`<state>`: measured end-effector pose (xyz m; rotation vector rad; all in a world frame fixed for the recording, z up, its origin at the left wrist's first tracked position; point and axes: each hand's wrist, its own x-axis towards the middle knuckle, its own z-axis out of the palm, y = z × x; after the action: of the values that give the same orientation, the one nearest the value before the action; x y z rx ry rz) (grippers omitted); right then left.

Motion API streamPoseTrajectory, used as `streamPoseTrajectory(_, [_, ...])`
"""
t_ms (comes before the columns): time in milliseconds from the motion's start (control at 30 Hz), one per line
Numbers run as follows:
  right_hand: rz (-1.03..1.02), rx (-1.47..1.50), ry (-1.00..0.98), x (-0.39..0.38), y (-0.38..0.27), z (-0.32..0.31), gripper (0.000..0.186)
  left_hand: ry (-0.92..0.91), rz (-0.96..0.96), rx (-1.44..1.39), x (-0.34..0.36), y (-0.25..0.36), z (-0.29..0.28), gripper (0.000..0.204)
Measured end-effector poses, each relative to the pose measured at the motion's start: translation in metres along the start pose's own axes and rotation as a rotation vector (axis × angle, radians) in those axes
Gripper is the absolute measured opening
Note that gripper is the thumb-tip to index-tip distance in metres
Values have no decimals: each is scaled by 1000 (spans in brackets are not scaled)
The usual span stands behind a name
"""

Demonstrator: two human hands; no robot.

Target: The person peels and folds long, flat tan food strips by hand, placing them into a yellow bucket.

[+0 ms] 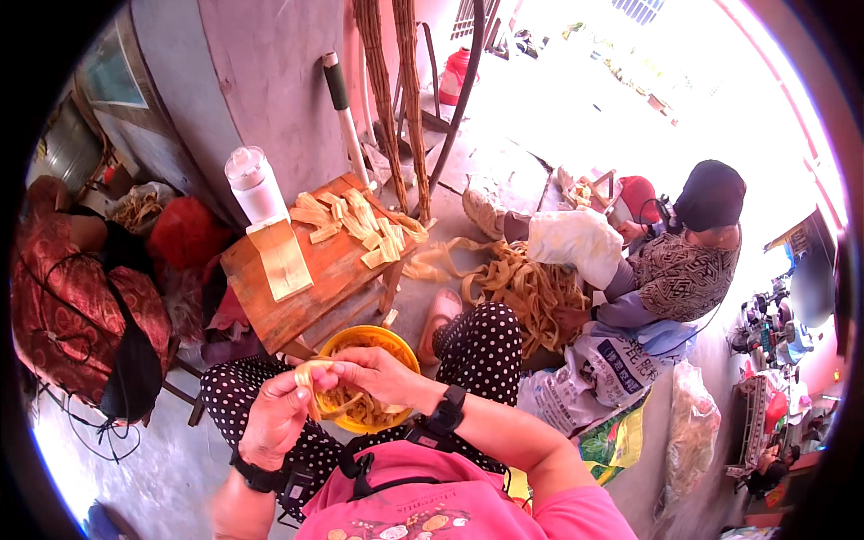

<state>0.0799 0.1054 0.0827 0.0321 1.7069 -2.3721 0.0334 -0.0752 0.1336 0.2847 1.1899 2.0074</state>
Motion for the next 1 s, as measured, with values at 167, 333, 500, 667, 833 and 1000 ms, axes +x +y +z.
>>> streamPoseTrajectory(167, [-16,115,256,6,-2,16,37,106,414,455,19,-6,3,22])
streamPoseTrajectory(333, [498,488,-194,4,-24,9,46,122,649,1282,24,6,11,21])
streamPoseTrajectory(500, [406,852,-246,7,7,-1,27,72,636,1335,23,-9,14,20])
streamPoseTrajectory(667, [289,1006,-156,5,-9,13,26,147,650,1336,18,-17,22,23])
streamPoseTrajectory(833, [21,949,32,11,7,7,21,184,630,1338,24,-28,26,31])
streamPoseTrajectory(1000, [-165,580,300,8,17,0,24,217,439,881,27,-42,22,32])
